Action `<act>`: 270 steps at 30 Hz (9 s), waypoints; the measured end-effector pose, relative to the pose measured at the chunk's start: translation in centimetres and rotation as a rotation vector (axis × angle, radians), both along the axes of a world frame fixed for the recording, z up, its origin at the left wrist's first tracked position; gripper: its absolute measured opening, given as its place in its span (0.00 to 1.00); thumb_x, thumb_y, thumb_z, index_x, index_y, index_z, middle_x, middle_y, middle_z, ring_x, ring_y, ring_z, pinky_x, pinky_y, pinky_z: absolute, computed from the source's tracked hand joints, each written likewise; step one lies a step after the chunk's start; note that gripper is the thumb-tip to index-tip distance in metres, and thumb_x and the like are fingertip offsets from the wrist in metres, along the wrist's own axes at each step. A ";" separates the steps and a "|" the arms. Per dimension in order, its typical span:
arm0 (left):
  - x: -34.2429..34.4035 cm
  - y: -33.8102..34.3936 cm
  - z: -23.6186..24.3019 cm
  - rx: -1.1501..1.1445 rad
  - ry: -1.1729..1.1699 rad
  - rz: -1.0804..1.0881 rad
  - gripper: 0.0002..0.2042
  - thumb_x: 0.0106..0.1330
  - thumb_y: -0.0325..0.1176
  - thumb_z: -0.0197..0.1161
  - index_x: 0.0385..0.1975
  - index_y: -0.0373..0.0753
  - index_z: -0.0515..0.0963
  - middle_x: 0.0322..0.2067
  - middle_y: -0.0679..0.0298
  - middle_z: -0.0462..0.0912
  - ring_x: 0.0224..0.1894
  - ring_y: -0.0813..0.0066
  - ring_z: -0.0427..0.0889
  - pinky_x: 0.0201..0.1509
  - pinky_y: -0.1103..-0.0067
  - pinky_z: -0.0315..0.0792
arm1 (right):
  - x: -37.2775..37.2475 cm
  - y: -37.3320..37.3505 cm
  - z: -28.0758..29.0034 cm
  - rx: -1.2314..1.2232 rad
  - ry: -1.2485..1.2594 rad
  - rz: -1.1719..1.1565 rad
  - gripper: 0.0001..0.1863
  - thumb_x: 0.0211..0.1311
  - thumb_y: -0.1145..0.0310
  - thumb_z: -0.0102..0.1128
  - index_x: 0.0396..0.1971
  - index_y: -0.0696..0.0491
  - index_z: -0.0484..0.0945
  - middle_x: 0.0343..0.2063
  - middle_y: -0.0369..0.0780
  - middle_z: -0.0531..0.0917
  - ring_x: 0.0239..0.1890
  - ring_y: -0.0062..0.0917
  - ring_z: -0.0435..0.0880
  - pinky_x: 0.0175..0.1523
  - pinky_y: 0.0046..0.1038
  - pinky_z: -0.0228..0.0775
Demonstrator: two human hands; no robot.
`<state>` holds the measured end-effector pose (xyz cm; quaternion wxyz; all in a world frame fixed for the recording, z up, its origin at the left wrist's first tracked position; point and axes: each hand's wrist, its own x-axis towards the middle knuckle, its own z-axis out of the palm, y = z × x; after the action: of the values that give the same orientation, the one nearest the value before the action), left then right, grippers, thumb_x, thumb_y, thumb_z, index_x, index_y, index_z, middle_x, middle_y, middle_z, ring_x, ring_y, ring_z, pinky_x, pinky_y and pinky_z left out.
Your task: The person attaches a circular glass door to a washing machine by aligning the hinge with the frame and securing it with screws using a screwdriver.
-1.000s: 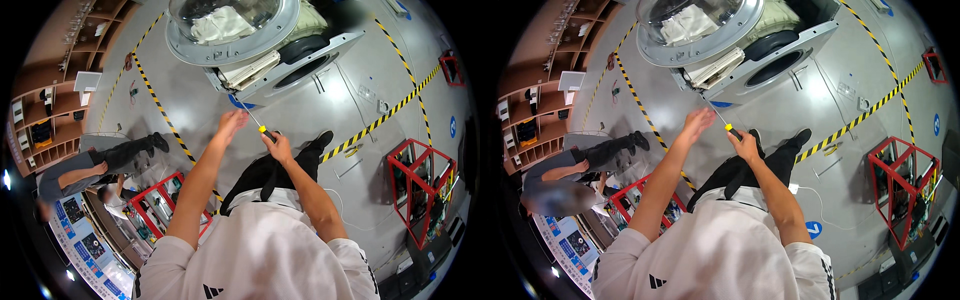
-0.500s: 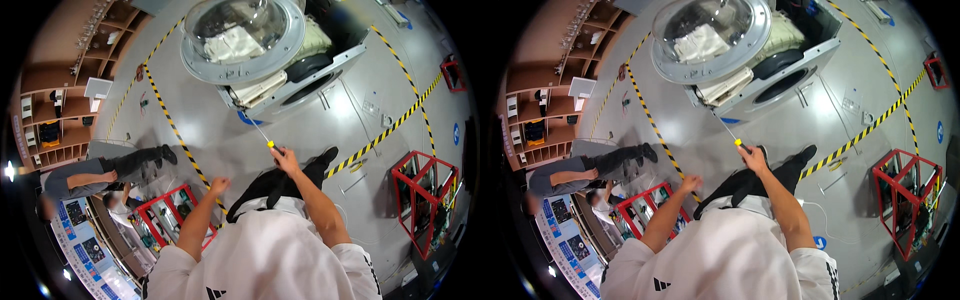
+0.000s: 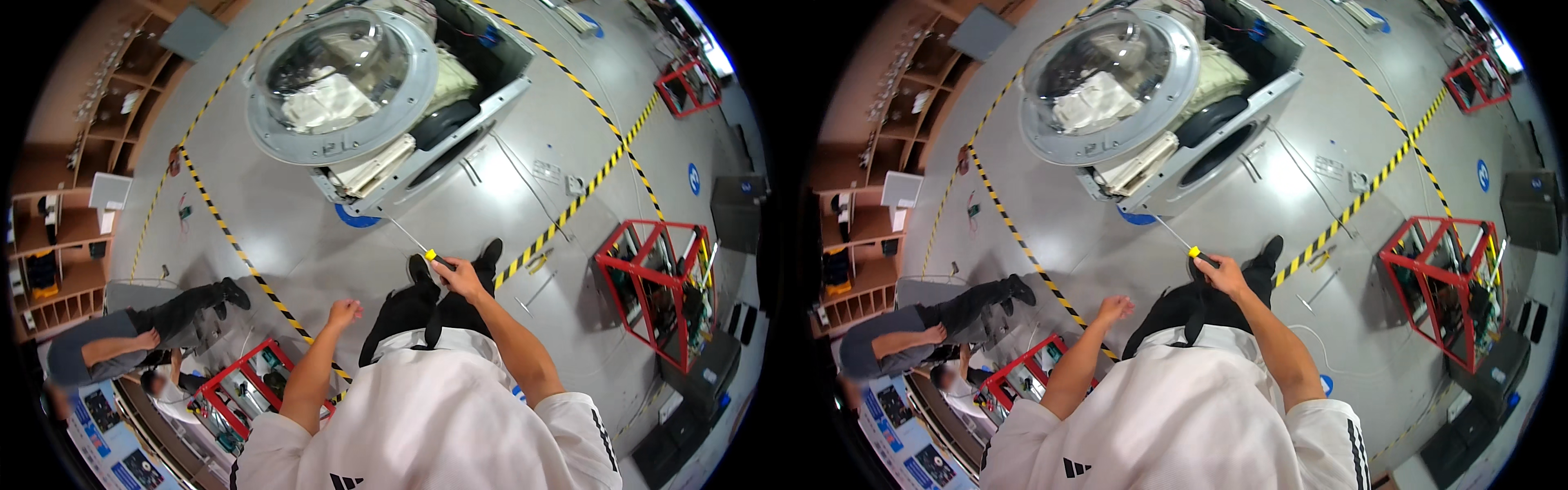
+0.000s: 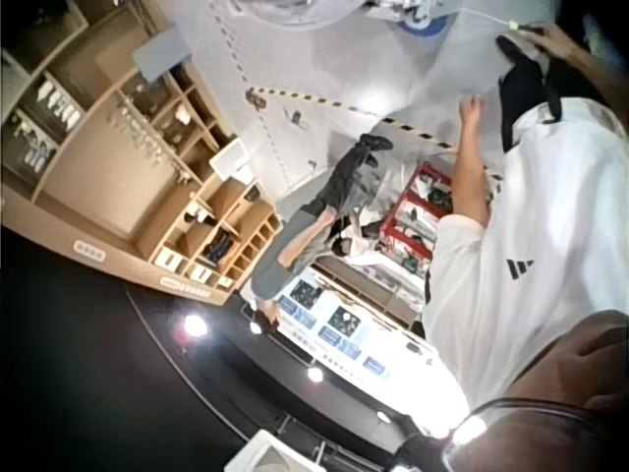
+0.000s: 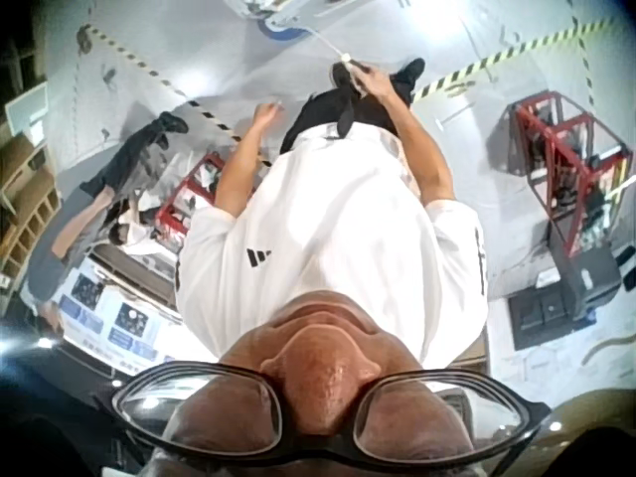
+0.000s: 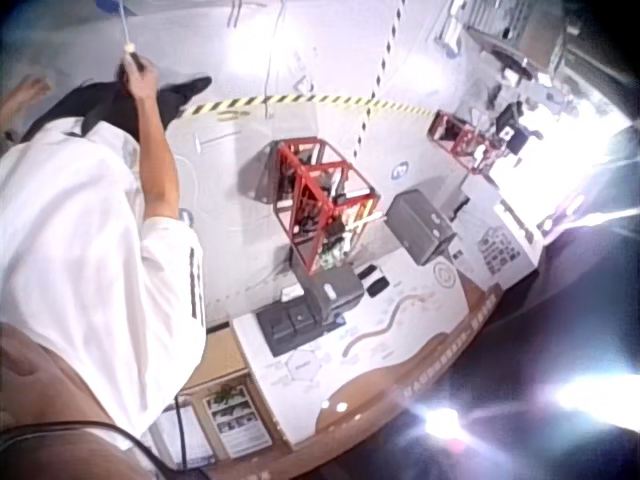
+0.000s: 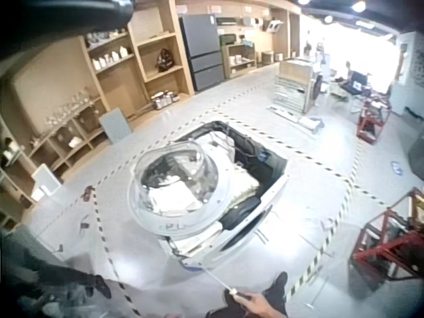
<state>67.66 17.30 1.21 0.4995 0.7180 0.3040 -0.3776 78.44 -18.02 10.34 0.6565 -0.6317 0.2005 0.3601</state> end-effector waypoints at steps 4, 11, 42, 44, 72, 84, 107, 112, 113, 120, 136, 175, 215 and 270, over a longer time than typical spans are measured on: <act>1.9 -2.0 -0.8 0.021 0.046 -0.085 0.12 0.65 0.38 0.53 0.35 0.35 0.77 0.29 0.64 0.82 0.26 0.79 0.80 0.25 0.82 0.71 | -3.2 -5.2 0.1 -0.098 0.012 -0.159 0.19 0.55 0.52 0.61 0.26 0.55 0.78 0.13 0.32 0.72 0.14 0.13 0.67 0.19 0.16 0.57; 4.4 -6.2 0.7 -0.013 -0.018 -0.018 0.12 0.65 0.40 0.53 0.31 0.37 0.78 0.29 0.64 0.82 0.28 0.78 0.80 0.31 0.82 0.72 | -8.3 -16.4 -0.3 -0.159 0.140 -0.740 0.16 0.58 0.53 0.59 0.27 0.52 0.72 0.14 0.34 0.69 0.08 0.13 0.59 0.13 0.18 0.46; 27.9 -38.9 -4.2 -0.053 0.128 -0.645 0.09 0.65 0.36 0.52 0.32 0.38 0.75 0.27 0.63 0.82 0.26 0.74 0.81 0.28 0.74 0.75 | -17.1 -49.3 0.0 -0.880 0.087 -1.525 0.16 0.56 0.55 0.58 0.30 0.55 0.76 0.14 0.34 0.75 0.12 0.15 0.70 0.18 0.18 0.59; 29.8 -42.3 -4.3 -0.091 0.114 -0.577 0.09 0.65 0.37 0.52 0.33 0.37 0.75 0.28 0.63 0.82 0.27 0.75 0.81 0.29 0.76 0.74 | -16.3 -53.2 1.5 -0.953 -0.030 -1.543 0.15 0.57 0.58 0.55 0.33 0.55 0.75 0.15 0.34 0.75 0.12 0.15 0.69 0.18 0.19 0.60; 16.3 -47.6 3.5 0.214 -0.196 -0.626 0.15 0.62 0.40 0.59 0.35 0.31 0.80 0.29 0.60 0.83 0.32 0.76 0.79 0.38 0.80 0.72 | -7.1 -84.1 3.5 -1.317 0.353 -0.791 0.23 0.57 0.58 0.52 0.49 0.57 0.66 0.48 0.55 0.71 0.48 0.50 0.74 0.50 0.44 0.69; 14.8 -54.5 7.7 0.026 -0.009 -0.205 0.11 0.65 0.37 0.53 0.37 0.36 0.76 0.32 0.62 0.82 0.29 0.76 0.81 0.34 0.76 0.76 | -7.1 -86.1 3.5 -1.371 0.316 -0.143 0.11 0.49 0.73 0.55 0.34 0.57 0.79 0.38 0.51 0.80 0.43 0.42 0.80 0.45 0.38 0.74; -0.1 -31.5 1.5 -0.028 -0.041 0.357 0.11 0.65 0.36 0.52 0.36 0.34 0.75 0.29 0.59 0.82 0.27 0.73 0.82 0.26 0.77 0.76 | -1.5 -66.6 -0.7 -1.297 0.118 0.121 0.23 0.51 0.52 0.60 0.26 0.62 0.79 0.28 0.49 0.82 0.29 0.38 0.82 0.37 0.34 0.75; -6.5 -24.7 3.5 0.134 -0.078 0.509 0.12 0.63 0.36 0.52 0.28 0.34 0.79 0.25 0.59 0.81 0.23 0.75 0.80 0.20 0.80 0.71 | 2.5 -54.3 2.8 -1.149 -0.013 0.503 0.21 0.50 0.52 0.62 0.23 0.59 0.77 0.21 0.45 0.81 0.21 0.32 0.82 0.21 0.33 0.74; -6.7 -25.1 2.6 0.088 -0.004 0.613 0.12 0.63 0.36 0.52 0.29 0.34 0.78 0.25 0.59 0.81 0.24 0.74 0.80 0.22 0.80 0.71 | 2.1 -58.8 -1.7 -1.196 -0.351 0.781 0.19 0.52 0.54 0.59 0.25 0.58 0.78 0.22 0.45 0.81 0.22 0.33 0.82 0.21 0.33 0.74; -12.4 -23.4 3.1 0.089 0.318 0.788 0.12 0.63 0.37 0.52 0.33 0.34 0.76 0.29 0.61 0.82 0.29 0.73 0.81 0.29 0.78 0.74 | 12.6 -47.8 -1.0 -0.838 -0.076 0.337 0.16 0.59 0.62 0.55 0.41 0.59 0.76 0.24 0.40 0.81 0.20 0.24 0.82 0.20 0.26 0.73; 11.2 -11.2 15.1 0.216 -0.394 0.950 0.22 0.64 0.43 0.56 0.51 0.34 0.69 0.38 0.62 0.79 0.37 0.76 0.79 0.41 0.81 0.73 | 36.8 -17.8 7.5 -0.166 -0.483 0.211 0.20 0.63 0.60 0.52 0.48 0.58 0.73 0.33 0.42 0.82 0.31 0.22 0.83 0.32 0.20 0.71; 49.7 13.0 11.2 0.329 -0.877 0.461 0.21 0.63 0.47 0.58 0.19 0.32 0.72 0.19 0.69 0.70 0.24 0.80 0.63 0.29 0.79 0.62 | 43.3 3.5 4.2 -0.639 -0.226 -0.535 0.35 0.54 0.36 0.48 0.39 0.56 0.80 0.36 0.50 0.81 0.41 0.36 0.80 0.48 0.32 0.68; 30.3 -36.4 47.5 -1.037 -0.307 -0.394 0.39 0.57 0.51 0.54 0.59 0.25 0.52 0.50 0.34 0.66 0.46 0.37 0.74 0.47 0.56 0.73 | 9.7 -24.1 4.2 0.497 -0.048 -1.169 0.40 0.58 0.31 0.32 0.41 0.57 0.71 0.18 0.41 0.74 0.19 0.28 0.73 0.28 0.29 0.71; 1.3 -16.3 24.6 -0.048 -0.250 -0.341 0.35 0.41 0.27 0.68 0.55 0.34 0.63 0.41 0.48 0.77 0.42 0.51 0.78 0.45 0.72 0.72 | 10.9 -5.7 -2.8 0.172 -0.236 0.204 0.19 0.52 0.82 0.54 0.47 0.57 0.74 0.41 0.34 0.77 0.38 0.16 0.75 0.47 0.19 0.68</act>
<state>68.98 0.99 25.80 0.4790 0.7883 0.1048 -0.3716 89.36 -23.70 7.50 0.6873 -0.6282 0.0255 0.3639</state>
